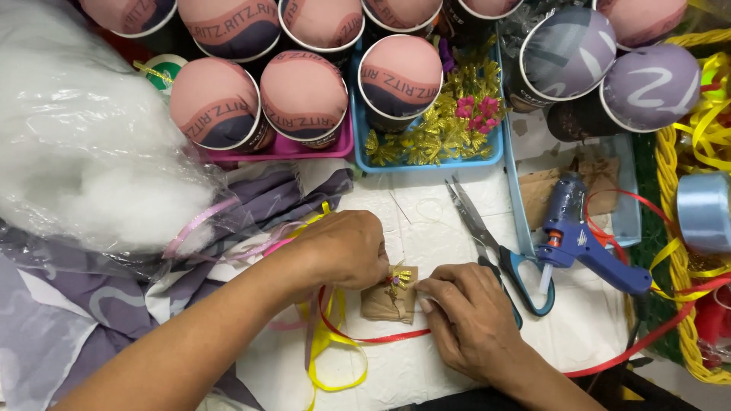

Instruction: Assembling decorative items using ribbons, cardboard, and a hot glue gun.

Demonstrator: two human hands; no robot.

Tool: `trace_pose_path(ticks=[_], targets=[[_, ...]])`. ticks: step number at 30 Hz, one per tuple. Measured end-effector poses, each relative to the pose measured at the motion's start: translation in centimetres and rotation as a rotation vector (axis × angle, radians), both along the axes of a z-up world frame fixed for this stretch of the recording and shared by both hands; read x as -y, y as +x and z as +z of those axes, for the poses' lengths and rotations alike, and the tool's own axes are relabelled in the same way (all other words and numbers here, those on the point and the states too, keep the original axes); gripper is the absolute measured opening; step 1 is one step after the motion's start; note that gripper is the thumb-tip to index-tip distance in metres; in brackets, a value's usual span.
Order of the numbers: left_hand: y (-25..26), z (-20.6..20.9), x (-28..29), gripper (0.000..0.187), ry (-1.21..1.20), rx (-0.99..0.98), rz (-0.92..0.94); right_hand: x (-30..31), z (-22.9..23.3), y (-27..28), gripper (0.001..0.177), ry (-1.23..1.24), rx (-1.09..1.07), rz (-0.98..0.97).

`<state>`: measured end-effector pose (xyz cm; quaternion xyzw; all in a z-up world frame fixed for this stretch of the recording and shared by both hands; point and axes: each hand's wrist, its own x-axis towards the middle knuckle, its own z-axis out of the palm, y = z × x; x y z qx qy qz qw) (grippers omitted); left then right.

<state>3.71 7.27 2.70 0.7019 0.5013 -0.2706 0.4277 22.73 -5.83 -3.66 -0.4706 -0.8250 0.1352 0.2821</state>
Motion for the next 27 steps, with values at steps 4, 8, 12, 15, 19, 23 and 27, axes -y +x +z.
trace_pose_path(ticks=[4, 8, 12, 15, 19, 23, 27], targets=[[0.25, 0.08, -0.26, 0.021, -0.026, -0.009, -0.013, -0.12, 0.06, 0.06, 0.016, 0.0, -0.016, 0.001], [0.37, -0.07, -0.29, 0.022, -0.014, -0.016, -0.043, -0.22, 0.13, 0.09, 0.014, -0.018, -0.029, -0.004], [0.48, -0.39, -0.32, 0.024, -0.004, -0.02, -0.056, -0.21, 0.01, 0.19, 0.014, -0.027, -0.023, -0.001], [0.64, 0.04, -0.37, 0.024, -0.016, -0.043, -0.046, -0.27, 0.16, 0.15, 0.014, -0.036, -0.031, -0.002], [0.62, -0.45, -0.32, 0.025, 0.002, -0.031, -0.07, -0.22, 0.06, 0.24, 0.014, -0.04, -0.026, -0.006], [0.74, -0.36, -0.31, 0.022, -0.007, -0.049, -0.067, -0.21, 0.17, 0.21, 0.014, -0.05, -0.036, -0.012], [0.86, -0.7, -0.29, 0.024, 0.014, -0.061, -0.077, -0.26, 0.25, 0.25, 0.014, -0.044, -0.041, -0.006]])
